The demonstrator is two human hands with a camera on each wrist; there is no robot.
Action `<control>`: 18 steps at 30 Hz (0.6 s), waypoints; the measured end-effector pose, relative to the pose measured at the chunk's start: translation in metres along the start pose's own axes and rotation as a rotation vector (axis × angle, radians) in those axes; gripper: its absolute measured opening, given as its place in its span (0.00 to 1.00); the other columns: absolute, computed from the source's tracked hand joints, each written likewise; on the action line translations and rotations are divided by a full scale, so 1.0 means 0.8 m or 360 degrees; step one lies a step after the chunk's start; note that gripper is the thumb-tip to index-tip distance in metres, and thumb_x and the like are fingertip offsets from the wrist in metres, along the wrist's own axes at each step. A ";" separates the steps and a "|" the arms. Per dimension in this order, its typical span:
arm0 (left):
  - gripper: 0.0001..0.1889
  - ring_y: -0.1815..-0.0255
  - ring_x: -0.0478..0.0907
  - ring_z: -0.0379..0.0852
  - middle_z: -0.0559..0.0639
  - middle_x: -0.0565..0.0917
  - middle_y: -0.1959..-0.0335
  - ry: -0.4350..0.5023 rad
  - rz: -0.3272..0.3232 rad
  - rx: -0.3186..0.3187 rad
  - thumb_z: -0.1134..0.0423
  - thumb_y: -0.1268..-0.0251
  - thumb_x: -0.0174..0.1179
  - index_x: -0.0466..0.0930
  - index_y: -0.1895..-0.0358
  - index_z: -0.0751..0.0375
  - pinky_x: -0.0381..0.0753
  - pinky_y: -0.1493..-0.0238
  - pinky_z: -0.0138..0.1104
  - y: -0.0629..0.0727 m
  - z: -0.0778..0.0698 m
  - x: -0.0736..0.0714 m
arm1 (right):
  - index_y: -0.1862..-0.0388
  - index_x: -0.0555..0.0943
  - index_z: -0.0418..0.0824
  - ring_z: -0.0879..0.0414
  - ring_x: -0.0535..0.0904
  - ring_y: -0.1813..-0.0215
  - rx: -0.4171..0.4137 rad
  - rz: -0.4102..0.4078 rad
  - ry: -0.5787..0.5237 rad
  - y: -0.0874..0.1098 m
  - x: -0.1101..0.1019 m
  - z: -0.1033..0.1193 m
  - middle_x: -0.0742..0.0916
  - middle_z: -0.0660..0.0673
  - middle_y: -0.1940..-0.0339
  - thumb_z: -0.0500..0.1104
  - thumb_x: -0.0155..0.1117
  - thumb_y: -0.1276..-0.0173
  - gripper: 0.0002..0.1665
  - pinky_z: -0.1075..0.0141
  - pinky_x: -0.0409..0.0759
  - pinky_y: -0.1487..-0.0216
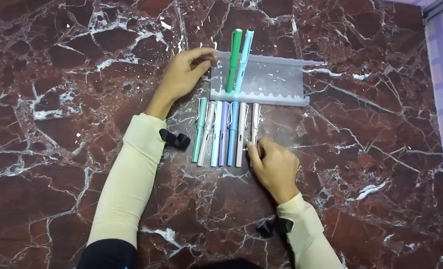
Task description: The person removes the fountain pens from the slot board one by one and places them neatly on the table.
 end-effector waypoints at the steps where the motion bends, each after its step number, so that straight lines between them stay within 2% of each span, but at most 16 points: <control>1: 0.18 0.58 0.80 0.45 0.51 0.83 0.49 -0.0007 -0.0003 0.0003 0.66 0.23 0.50 0.77 0.34 0.53 0.85 0.57 0.33 0.000 0.000 0.000 | 0.83 0.68 0.46 0.54 0.63 0.87 0.0001 -0.0002 -0.0001 0.000 0.000 0.000 0.70 0.52 0.89 0.57 0.59 0.29 0.26 0.63 0.58 0.87; 8: 0.18 0.54 0.80 0.44 0.51 0.84 0.48 -0.0033 -0.0018 0.0032 0.67 0.24 0.52 0.78 0.36 0.53 0.83 0.51 0.31 -0.001 0.000 0.000 | 0.84 0.67 0.46 0.55 0.63 0.87 0.0012 -0.0038 -0.0017 0.000 -0.001 0.000 0.68 0.52 0.90 0.56 0.60 0.30 0.26 0.64 0.57 0.87; 18: 0.17 0.55 0.80 0.44 0.52 0.84 0.49 -0.0021 -0.0026 0.0055 0.68 0.24 0.51 0.79 0.37 0.54 0.83 0.51 0.32 -0.001 -0.001 0.000 | 0.85 0.64 0.46 0.52 0.63 0.87 -0.0023 -0.0055 0.0046 0.000 0.002 0.000 0.69 0.50 0.90 0.52 0.56 0.29 0.24 0.60 0.58 0.88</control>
Point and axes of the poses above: each hand's wrist, its own y-axis away from the middle knuckle, its own x-axis out of the palm, z = x × y, the point moved 3 cm from there along -y, towards the middle knuckle
